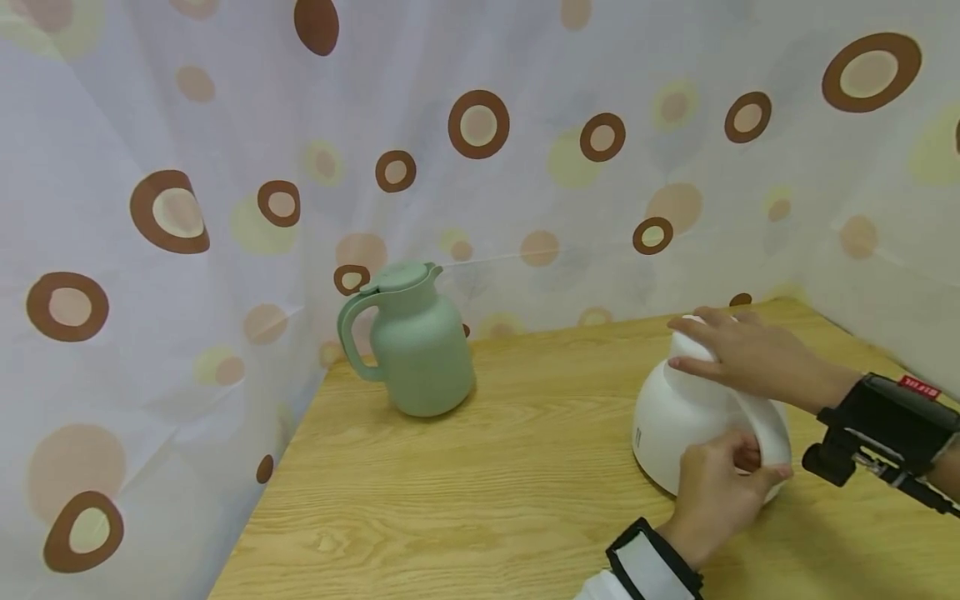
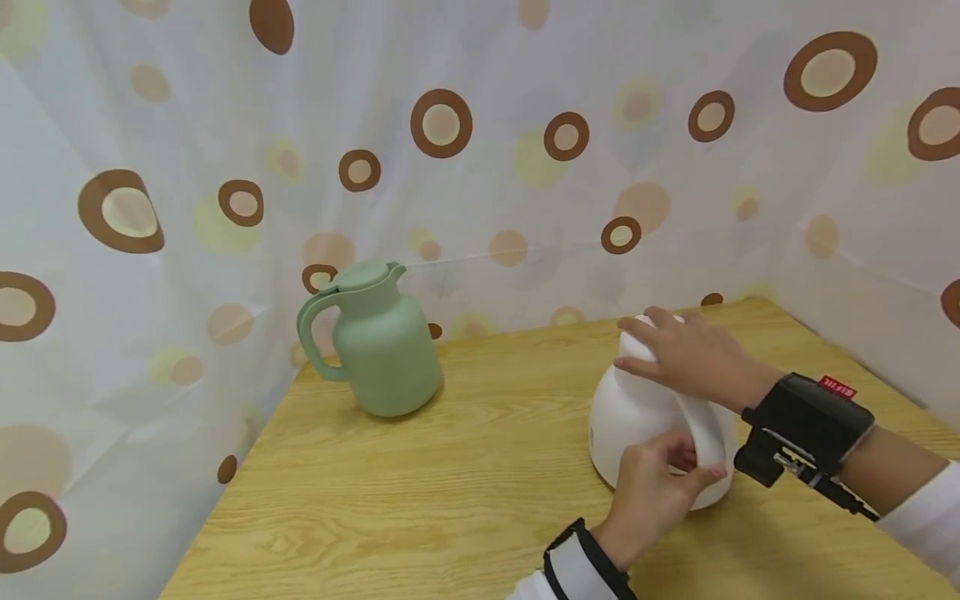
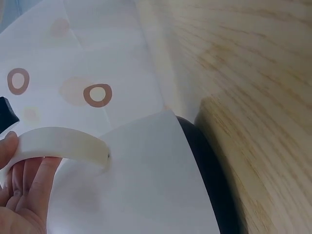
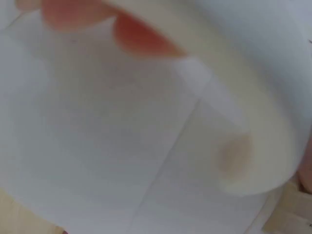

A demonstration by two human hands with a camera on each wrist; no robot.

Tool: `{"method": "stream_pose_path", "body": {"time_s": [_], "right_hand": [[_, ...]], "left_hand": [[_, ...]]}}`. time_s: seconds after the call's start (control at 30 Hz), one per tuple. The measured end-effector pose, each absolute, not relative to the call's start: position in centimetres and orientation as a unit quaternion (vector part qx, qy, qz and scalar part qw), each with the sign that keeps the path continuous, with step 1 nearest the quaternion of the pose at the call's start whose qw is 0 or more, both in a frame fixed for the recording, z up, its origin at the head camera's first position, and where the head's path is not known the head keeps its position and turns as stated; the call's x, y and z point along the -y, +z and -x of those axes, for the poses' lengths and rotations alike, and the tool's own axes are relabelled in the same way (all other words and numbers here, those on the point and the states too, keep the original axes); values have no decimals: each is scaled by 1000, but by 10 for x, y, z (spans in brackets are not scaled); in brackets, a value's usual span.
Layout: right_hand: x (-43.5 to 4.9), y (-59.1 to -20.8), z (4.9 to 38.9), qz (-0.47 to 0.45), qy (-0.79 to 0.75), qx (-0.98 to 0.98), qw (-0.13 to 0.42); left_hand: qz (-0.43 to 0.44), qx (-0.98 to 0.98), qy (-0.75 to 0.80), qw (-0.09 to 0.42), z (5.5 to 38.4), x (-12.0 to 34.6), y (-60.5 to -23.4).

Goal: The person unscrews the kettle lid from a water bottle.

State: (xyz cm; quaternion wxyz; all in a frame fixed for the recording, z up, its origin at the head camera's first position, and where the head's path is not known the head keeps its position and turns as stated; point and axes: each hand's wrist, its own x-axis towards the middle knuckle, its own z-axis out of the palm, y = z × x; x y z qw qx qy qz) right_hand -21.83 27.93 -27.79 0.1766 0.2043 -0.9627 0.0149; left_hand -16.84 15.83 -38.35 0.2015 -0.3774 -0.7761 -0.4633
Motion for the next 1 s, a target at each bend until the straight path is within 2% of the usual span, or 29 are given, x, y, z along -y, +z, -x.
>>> {"method": "stream_pose_path", "body": {"time_s": [0.2,0.5,1.0], "right_hand": [[-280,-277,218,-222,3,953,205],[-279,-278,220,-223,-3,954,202],[-286,-279,219,-237,-9,947,216]], "left_hand": [[382,772,-460,217,169,-157,-383],[378,771,-474,194,168,-154,-381],[378,772,-476,188,167,-158,-382]]}}
